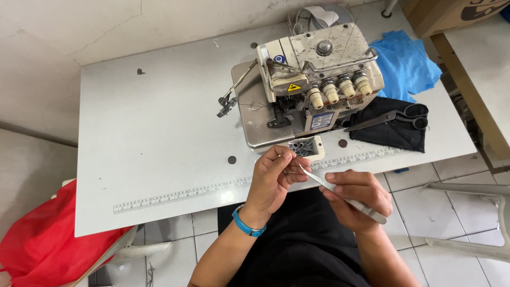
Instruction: Threading an overlock sewing machine using a small tool, followed by walking across the factory floor to gather fabric into a bag.
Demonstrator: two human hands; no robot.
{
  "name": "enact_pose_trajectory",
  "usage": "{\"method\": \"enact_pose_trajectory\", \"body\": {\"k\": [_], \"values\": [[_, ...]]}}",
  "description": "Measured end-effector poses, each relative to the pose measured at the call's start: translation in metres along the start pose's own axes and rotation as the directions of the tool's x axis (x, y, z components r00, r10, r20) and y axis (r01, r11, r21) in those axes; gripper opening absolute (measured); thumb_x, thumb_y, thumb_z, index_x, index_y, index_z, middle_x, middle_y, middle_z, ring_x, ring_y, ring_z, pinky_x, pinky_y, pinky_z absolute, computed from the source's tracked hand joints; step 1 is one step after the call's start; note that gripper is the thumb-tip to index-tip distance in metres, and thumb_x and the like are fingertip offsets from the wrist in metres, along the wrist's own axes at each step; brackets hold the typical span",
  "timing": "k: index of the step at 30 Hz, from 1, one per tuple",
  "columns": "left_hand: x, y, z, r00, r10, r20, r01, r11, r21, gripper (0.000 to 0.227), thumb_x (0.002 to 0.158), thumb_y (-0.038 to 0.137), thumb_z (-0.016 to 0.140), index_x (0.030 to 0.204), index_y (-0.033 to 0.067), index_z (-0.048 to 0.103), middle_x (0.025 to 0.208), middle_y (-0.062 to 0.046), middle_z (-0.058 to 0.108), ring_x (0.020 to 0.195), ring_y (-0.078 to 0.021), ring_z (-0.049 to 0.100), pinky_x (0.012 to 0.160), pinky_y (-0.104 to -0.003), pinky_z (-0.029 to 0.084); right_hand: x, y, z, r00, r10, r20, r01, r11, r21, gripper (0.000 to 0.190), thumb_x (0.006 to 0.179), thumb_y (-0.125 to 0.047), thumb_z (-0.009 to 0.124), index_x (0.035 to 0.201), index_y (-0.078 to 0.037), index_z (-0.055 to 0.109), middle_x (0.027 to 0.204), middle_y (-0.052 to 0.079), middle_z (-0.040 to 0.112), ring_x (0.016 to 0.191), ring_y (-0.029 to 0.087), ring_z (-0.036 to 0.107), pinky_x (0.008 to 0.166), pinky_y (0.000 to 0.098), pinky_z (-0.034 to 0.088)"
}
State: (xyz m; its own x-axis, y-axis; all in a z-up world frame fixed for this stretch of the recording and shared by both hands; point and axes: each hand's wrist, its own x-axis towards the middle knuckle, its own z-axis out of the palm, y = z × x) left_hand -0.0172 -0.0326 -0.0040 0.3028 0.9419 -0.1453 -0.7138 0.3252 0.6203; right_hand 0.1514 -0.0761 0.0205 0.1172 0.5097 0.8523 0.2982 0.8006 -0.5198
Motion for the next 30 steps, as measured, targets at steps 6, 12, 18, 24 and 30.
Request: {"method": "enact_pose_trajectory", "body": {"k": [6, 12, 18, 24, 30], "values": [[0.002, -0.001, -0.007, 0.998, -0.052, -0.025, 0.051, 0.998, -0.02, 0.016, 0.102, 0.015, 0.062, 0.1, -0.0007, 0.06, 0.095, -0.029, 0.076, 0.081, -0.03, 0.079, 0.066, -0.036, 0.069, -0.005, 0.008, -0.005, 1.0, 0.01, 0.02, -0.01, 0.999, -0.036, 0.026, 0.078, -0.024, 0.091, 0.077, -0.008, 0.071, 0.084, 0.012, 0.077, 0.067, 0.019, 0.073, 0.063, 0.0258, 0.06], [0.003, -0.001, -0.011, 0.997, -0.063, -0.046, 0.063, 0.998, -0.005, 0.015, 0.098, 0.011, 0.067, 0.1, -0.0032, 0.063, 0.094, -0.031, 0.075, 0.078, -0.0296, 0.078, 0.06, -0.035, 0.068, 0.015, -0.014, 0.006, 0.992, 0.051, 0.113, -0.037, 0.992, -0.119, 0.018, 0.078, -0.005, 0.088, 0.081, -0.005, 0.071, 0.09, 0.014, 0.08, 0.07, 0.026, 0.077, 0.062, 0.0303, 0.061], [0.003, 0.003, -0.01, 0.996, -0.052, -0.077, 0.053, 0.999, 0.006, 0.015, 0.096, 0.01, 0.071, 0.1, -0.0027, 0.066, 0.093, -0.026, 0.075, 0.08, -0.0304, 0.078, 0.058, -0.033, 0.068, 0.021, -0.001, 0.014, 0.992, -0.058, 0.115, 0.053, 0.998, 0.043, 0.018, 0.076, 0.003, 0.087, 0.08, -0.001, 0.069, 0.087, 0.019, 0.077, 0.073, 0.037, 0.079, 0.062, 0.0407, 0.065], [0.004, 0.001, -0.015, 0.995, -0.076, -0.067, 0.072, 0.996, -0.048, 0.014, 0.097, 0.011, 0.071, 0.099, -0.0025, 0.066, 0.091, -0.025, 0.075, 0.079, -0.0315, 0.078, 0.057, -0.034, 0.068, 0.008, 0.013, 0.013, 0.995, -0.066, 0.071, 0.057, 0.991, 0.121, 0.022, 0.075, 0.009, 0.086, 0.082, 0.002, 0.066, 0.086, 0.022, 0.076, 0.072, 0.04, 0.079, 0.06, 0.0424, 0.066], [0.003, 0.001, -0.014, 0.993, -0.096, -0.064, 0.092, 0.993, -0.069, 0.014, 0.097, 0.011, 0.07, 0.098, -0.003, 0.066, 0.089, -0.024, 0.075, 0.078, -0.0298, 0.078, 0.058, -0.032, 0.068, 0.009, 0.014, 0.019, 0.993, -0.087, 0.074, 0.079, 0.991, 0.106, 0.021, 0.077, 0.01, 0.084, 0.08, 0.002, 0.065, 0.082, 0.02, 0.075, 0.069, 0.04, 0.079, 0.057, 0.0425, 0.066]]}}
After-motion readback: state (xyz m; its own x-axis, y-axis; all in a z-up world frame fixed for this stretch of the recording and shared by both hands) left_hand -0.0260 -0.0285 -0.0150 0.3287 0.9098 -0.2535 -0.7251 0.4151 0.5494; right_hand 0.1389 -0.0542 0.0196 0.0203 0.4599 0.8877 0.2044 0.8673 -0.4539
